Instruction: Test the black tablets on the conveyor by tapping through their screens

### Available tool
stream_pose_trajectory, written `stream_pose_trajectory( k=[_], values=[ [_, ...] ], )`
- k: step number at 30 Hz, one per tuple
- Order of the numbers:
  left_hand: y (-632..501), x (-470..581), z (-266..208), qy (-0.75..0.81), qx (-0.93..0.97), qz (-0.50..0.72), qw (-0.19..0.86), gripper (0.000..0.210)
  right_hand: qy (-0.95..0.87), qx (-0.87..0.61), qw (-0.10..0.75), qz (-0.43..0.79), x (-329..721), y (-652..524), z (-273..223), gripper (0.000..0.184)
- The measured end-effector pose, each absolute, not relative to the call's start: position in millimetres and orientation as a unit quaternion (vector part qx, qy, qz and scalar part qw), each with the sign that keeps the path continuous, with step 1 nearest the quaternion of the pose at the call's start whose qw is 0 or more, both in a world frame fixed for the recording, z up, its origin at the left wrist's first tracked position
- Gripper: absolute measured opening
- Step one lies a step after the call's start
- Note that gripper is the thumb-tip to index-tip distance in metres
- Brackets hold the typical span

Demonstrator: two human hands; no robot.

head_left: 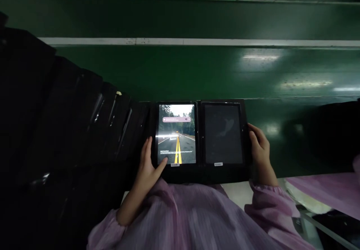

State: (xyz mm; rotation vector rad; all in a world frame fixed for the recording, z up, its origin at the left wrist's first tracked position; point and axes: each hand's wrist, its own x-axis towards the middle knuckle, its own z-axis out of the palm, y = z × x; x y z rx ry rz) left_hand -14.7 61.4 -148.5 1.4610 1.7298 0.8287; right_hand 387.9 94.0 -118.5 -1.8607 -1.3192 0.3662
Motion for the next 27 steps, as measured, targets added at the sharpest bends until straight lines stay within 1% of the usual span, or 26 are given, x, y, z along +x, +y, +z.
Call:
stream_pose_trajectory(
  k=[6,10,14,16,18,21,25,27],
  values=[
    [62,-13,-140,0.665,0.614,0.253,0.340,0.101,-0.668,-0.648,0.366,0.022,361,57,-103,0.027],
    [61,-12,-136,0.663,0.630,0.230,0.332,0.109,-0.741,-0.585,0.331,0.006,343,31,-92,0.030],
    [65,-5,-134,0.676,0.628,0.221,0.316,0.113,-0.777,-0.548,0.307,0.040,335,20,-84,0.031],
    [74,-1,-135,0.693,0.607,0.246,0.301,0.108,-0.789,-0.533,0.300,0.062,335,19,-83,0.032],
    [87,0,-136,0.703,0.576,0.298,0.292,0.098,-0.798,-0.521,0.293,0.076,335,20,-85,0.033],
    [102,-3,-137,0.694,0.538,0.362,0.314,0.085,-0.803,-0.523,0.280,0.061,337,27,-94,0.032],
    [98,-11,-134,0.682,0.522,0.362,0.361,0.079,-0.735,-0.621,0.271,0.024,339,43,-107,0.032],
    [86,-14,-134,0.687,0.518,0.348,0.373,0.077,-0.670,-0.686,0.283,0.025,342,49,-110,0.037]
  ],
)
